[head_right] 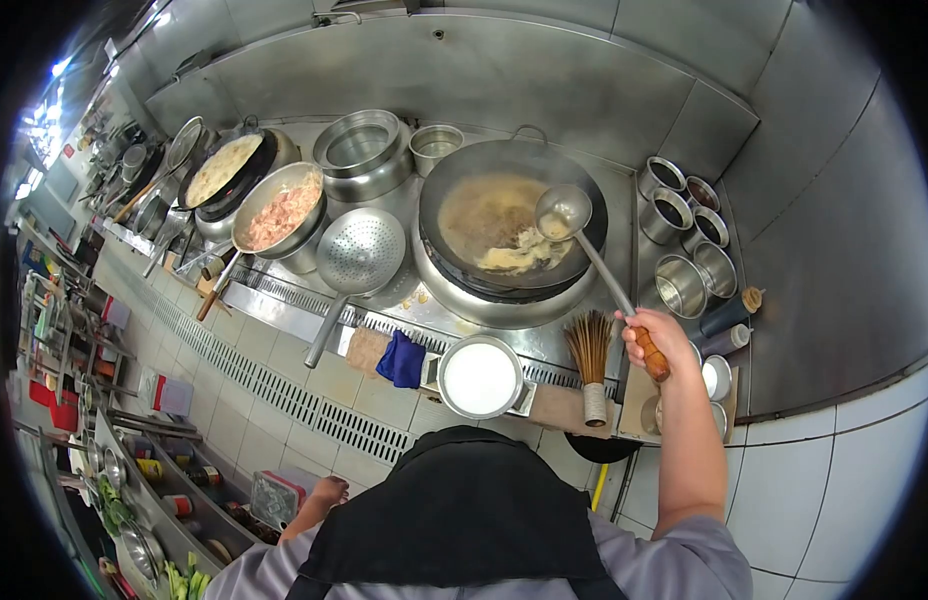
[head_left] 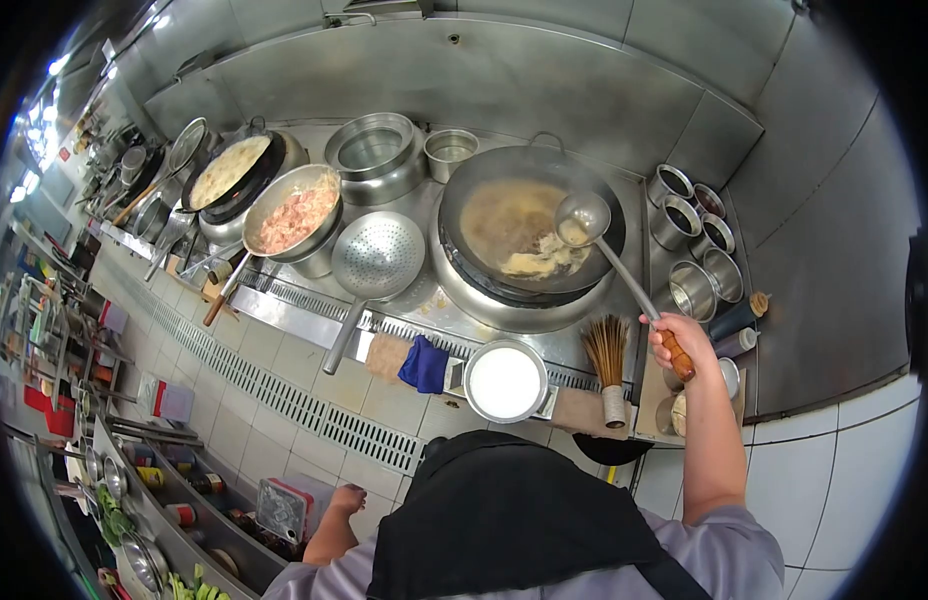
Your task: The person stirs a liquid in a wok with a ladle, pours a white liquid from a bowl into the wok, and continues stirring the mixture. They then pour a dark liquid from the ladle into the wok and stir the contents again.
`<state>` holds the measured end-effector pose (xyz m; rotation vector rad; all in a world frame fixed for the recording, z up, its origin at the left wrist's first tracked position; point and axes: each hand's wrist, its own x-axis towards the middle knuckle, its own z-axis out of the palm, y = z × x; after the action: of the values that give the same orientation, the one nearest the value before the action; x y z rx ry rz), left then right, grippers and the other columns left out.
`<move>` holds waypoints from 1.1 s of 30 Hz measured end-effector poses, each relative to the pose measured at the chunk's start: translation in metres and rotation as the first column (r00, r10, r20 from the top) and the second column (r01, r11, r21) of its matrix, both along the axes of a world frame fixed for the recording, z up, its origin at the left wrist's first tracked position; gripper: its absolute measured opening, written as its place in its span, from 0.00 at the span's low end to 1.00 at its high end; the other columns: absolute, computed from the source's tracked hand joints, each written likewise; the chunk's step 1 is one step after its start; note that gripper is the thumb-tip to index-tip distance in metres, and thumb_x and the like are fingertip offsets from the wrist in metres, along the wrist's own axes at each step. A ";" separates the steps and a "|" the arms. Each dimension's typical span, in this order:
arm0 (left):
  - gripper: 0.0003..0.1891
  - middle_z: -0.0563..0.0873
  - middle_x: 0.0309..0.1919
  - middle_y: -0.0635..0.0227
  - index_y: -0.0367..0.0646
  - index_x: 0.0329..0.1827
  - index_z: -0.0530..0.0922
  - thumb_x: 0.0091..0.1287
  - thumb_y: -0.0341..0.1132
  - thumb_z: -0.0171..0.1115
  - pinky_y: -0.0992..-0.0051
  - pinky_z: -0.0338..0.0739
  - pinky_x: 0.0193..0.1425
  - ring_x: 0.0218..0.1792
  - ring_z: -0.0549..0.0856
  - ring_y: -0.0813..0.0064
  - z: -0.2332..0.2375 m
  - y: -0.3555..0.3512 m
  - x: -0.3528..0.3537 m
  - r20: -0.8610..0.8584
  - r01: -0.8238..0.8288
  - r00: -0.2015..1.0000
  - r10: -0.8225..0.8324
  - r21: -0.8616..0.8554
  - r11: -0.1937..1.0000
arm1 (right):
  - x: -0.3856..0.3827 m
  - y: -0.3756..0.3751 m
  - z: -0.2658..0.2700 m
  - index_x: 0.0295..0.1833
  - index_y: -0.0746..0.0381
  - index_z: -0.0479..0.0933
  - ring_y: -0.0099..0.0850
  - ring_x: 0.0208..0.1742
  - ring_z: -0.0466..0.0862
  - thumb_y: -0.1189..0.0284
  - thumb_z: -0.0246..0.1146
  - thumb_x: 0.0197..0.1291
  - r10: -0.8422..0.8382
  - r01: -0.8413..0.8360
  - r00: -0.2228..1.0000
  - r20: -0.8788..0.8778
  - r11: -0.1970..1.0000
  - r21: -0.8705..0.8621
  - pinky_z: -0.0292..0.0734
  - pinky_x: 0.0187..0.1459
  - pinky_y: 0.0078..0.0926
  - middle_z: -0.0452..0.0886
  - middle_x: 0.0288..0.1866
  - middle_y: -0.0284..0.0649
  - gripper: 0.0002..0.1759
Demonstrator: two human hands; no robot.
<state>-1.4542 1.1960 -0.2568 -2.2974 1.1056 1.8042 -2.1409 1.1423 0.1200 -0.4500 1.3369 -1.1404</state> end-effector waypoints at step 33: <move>0.17 0.87 0.29 0.59 0.33 0.46 0.81 0.59 0.37 0.59 0.70 0.80 0.34 0.27 0.87 0.70 0.027 0.022 -0.016 0.112 0.171 0.979 -0.171 0.009 0.985 | 0.122 -0.002 0.030 0.59 0.74 0.67 0.23 0.12 0.68 0.75 0.49 0.64 0.303 -0.266 0.877 0.373 0.953 -0.148 0.63 0.11 0.21 0.71 0.24 0.38 0.20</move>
<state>-1.4700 1.2184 -0.2300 -2.1964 1.2418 1.5940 -2.0185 1.1403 0.1502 -0.4410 0.8375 -0.9831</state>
